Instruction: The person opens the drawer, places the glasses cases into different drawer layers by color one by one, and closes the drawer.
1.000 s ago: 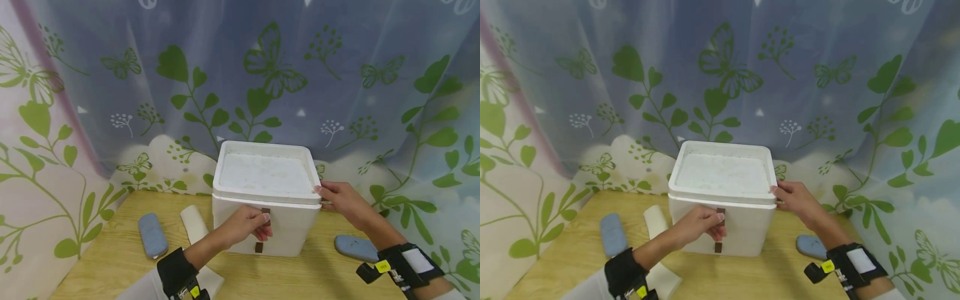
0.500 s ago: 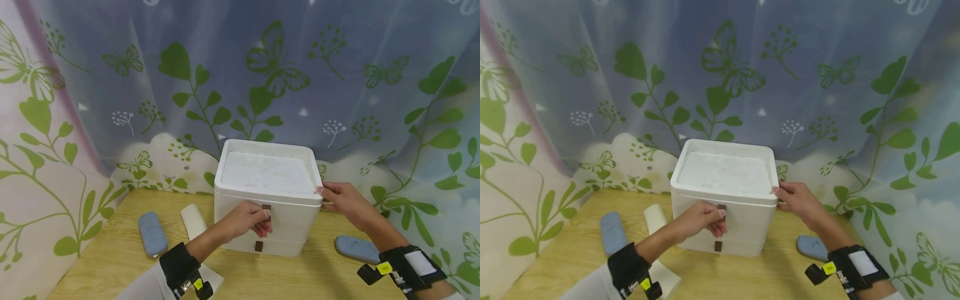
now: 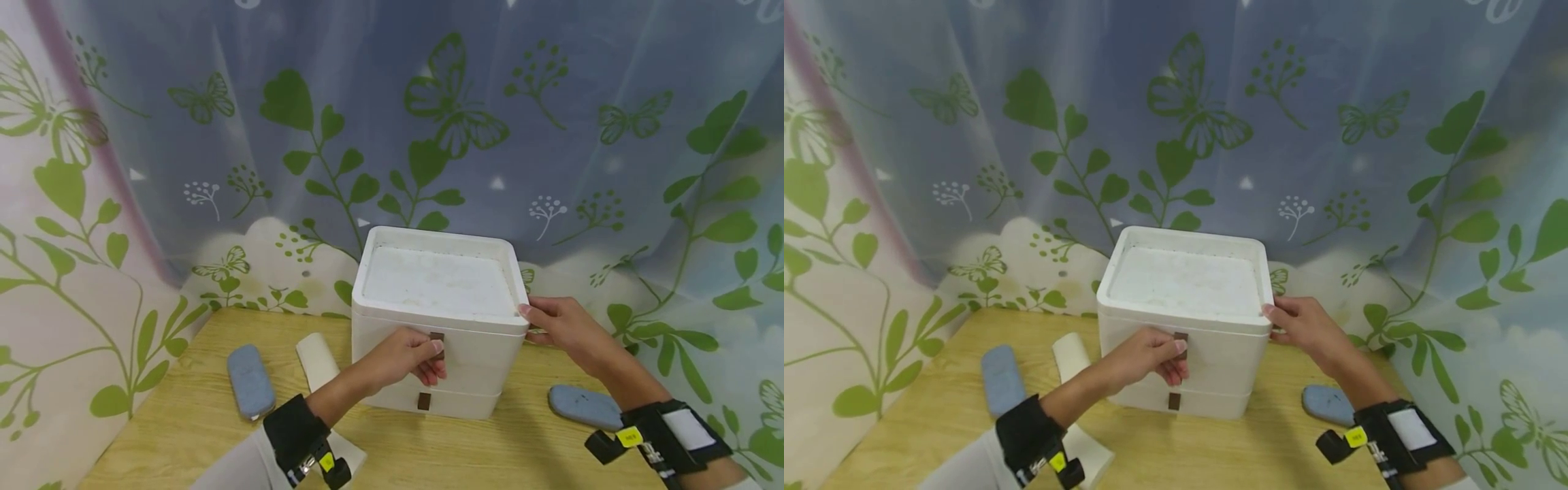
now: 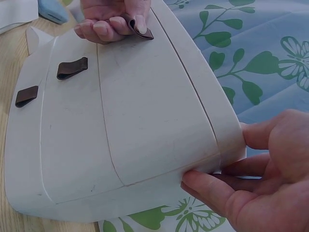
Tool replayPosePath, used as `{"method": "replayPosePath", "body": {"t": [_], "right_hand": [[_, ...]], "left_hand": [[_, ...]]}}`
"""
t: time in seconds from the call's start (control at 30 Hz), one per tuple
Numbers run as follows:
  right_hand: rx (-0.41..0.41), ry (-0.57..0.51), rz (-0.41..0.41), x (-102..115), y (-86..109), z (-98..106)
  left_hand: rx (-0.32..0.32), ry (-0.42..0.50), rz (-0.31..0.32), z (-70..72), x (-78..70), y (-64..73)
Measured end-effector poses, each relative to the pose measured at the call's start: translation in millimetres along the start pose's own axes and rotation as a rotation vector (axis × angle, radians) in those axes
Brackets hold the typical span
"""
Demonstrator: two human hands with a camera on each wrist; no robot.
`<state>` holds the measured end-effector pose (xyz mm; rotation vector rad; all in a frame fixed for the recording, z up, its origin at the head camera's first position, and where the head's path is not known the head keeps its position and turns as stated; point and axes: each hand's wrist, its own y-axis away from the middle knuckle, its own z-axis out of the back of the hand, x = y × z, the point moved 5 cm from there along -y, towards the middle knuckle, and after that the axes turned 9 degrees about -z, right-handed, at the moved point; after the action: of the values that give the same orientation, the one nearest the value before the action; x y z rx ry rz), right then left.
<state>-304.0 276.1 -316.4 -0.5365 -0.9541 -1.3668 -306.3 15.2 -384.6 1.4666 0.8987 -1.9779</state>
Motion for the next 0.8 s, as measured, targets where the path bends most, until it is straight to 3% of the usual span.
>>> {"method": "replayPosePath", "body": {"t": [0.5, 0.8], "right_hand": [[0.007, -0.019, 0.007, -0.9, -1.0, 1.3], [0.014, -0.043, 0.006, -2.1, -0.5, -1.2]], "left_hand": [[-0.026, 0.023, -0.002, -1.2, 0.9, -0.8], [-0.088, 0.045, 0.003, -4.2, 17.9, 10.3]]}}
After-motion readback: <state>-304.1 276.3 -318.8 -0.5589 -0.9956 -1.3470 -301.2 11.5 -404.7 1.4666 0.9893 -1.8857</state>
